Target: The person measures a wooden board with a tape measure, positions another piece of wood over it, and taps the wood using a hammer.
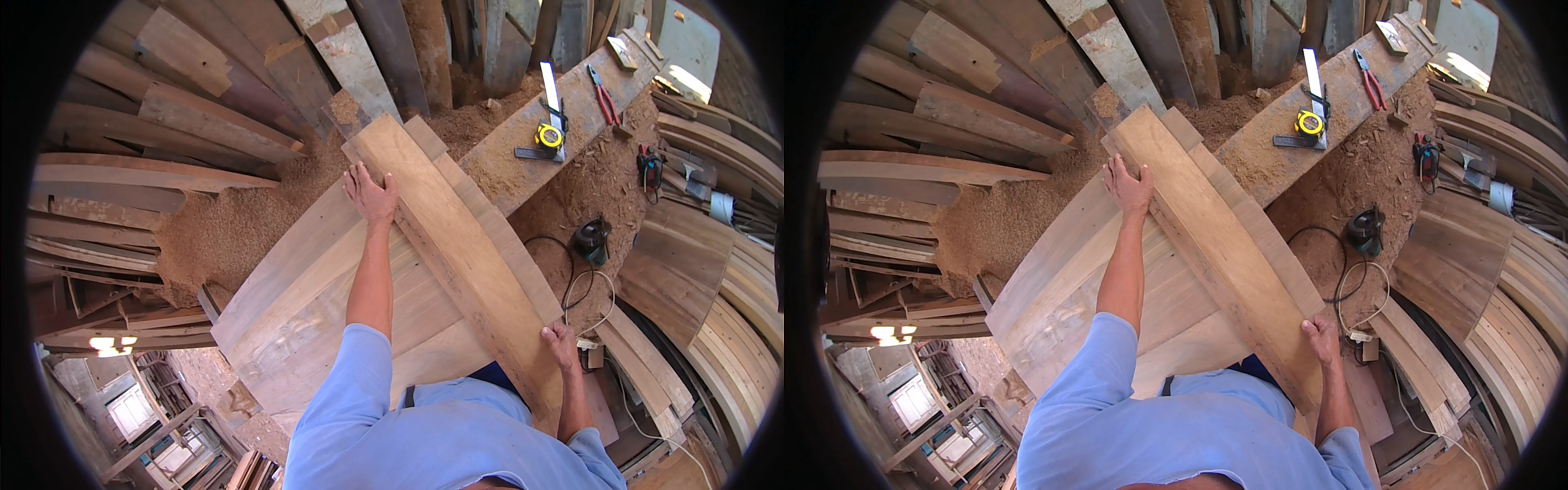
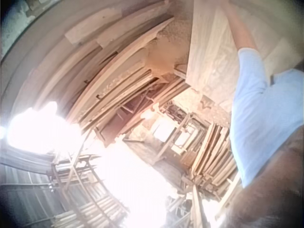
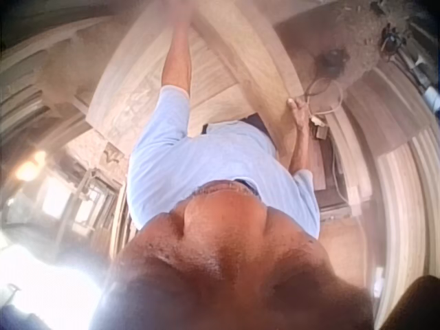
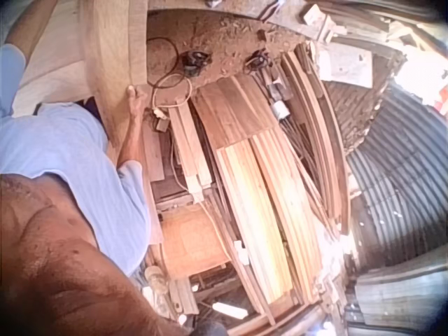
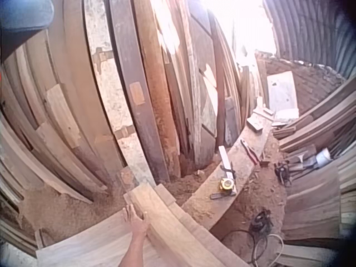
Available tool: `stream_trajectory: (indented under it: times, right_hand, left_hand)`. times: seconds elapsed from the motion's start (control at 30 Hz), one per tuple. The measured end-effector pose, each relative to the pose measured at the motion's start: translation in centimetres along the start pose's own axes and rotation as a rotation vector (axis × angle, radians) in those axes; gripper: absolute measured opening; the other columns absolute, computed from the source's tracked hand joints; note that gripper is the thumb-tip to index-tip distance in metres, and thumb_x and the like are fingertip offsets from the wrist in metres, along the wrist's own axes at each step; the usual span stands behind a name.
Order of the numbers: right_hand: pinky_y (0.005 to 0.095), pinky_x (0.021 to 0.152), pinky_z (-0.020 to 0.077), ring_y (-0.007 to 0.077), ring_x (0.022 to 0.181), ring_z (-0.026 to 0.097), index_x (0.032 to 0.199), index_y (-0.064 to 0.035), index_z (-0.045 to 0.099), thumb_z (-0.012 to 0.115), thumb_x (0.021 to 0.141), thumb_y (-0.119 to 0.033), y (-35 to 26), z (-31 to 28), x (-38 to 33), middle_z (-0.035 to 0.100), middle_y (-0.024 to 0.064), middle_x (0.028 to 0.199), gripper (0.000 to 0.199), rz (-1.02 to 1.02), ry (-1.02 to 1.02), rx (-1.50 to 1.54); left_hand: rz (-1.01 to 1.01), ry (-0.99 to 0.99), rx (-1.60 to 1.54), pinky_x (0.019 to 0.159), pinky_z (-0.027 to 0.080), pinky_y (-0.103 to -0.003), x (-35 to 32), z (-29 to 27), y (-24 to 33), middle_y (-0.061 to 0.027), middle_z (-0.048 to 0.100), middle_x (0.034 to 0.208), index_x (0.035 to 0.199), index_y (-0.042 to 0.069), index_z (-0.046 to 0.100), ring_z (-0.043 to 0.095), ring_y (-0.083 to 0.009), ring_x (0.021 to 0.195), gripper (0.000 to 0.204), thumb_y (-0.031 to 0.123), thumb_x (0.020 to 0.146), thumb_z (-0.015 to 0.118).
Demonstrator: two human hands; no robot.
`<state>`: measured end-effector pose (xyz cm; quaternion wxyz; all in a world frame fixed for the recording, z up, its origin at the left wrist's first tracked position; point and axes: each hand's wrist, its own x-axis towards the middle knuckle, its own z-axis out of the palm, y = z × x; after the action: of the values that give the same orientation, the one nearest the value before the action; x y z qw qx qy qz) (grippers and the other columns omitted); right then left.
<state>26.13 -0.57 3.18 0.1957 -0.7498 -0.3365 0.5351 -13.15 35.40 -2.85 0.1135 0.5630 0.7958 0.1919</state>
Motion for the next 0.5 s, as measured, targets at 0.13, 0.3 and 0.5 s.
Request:
stream_trajectory:
  times: [0.13, 0.3, 0.5]
  right_hand:
    - [0.0307, 0.051, 0.0343, 0.0072, 0.060, 0.041, 0.069, -0.0013, 0.059, 0.066, 0.089, -0.021, 0.2, 0.1, 0.0, 0.047, -0.0046, 0.062, 0.030, -0.011, 0.002, 0.005]
    - [0.0317, 0.053, 0.0381, 0.0086, 0.061, 0.045, 0.073, 0.0004, 0.063, 0.066, 0.089, -0.020, 1.2, -0.2, 0.3, 0.052, -0.0015, 0.063, 0.026, 0.022, 0.000, 0.024]
    - [0.0357, 0.061, 0.0445, 0.0143, 0.066, 0.054, 0.085, 0.0039, 0.067, 0.065, 0.089, -0.024, 1.1, -0.2, 0.5, 0.058, 0.0039, 0.067, 0.028, -0.007, 0.011, -0.157]
  left_hand:
    - [-0.002, 0.007, -0.001, 0.125, 0.011, -0.051, 0.0, 0.0, -0.2, -0.0239, 0.035, 0.158, 0.151, -0.001, 0.038, 0.023, -0.0389, 0.151, 0.080, 0.037, 0.084, 0.063]
    - [0.000, 0.040, 0.060, 0.124, 0.011, -0.054, -0.1, 1.1, 0.3, -0.0228, 0.036, 0.157, 0.150, 0.001, 0.040, 0.024, -0.0385, 0.150, 0.078, 0.039, 0.086, 0.061]
    - [0.054, 0.177, 0.212, 0.116, 0.017, -0.066, 0.0, 1.9, -1.1, -0.0202, 0.046, 0.152, 0.145, 0.004, 0.047, 0.034, -0.0427, 0.145, 0.073, 0.043, 0.085, 0.061]
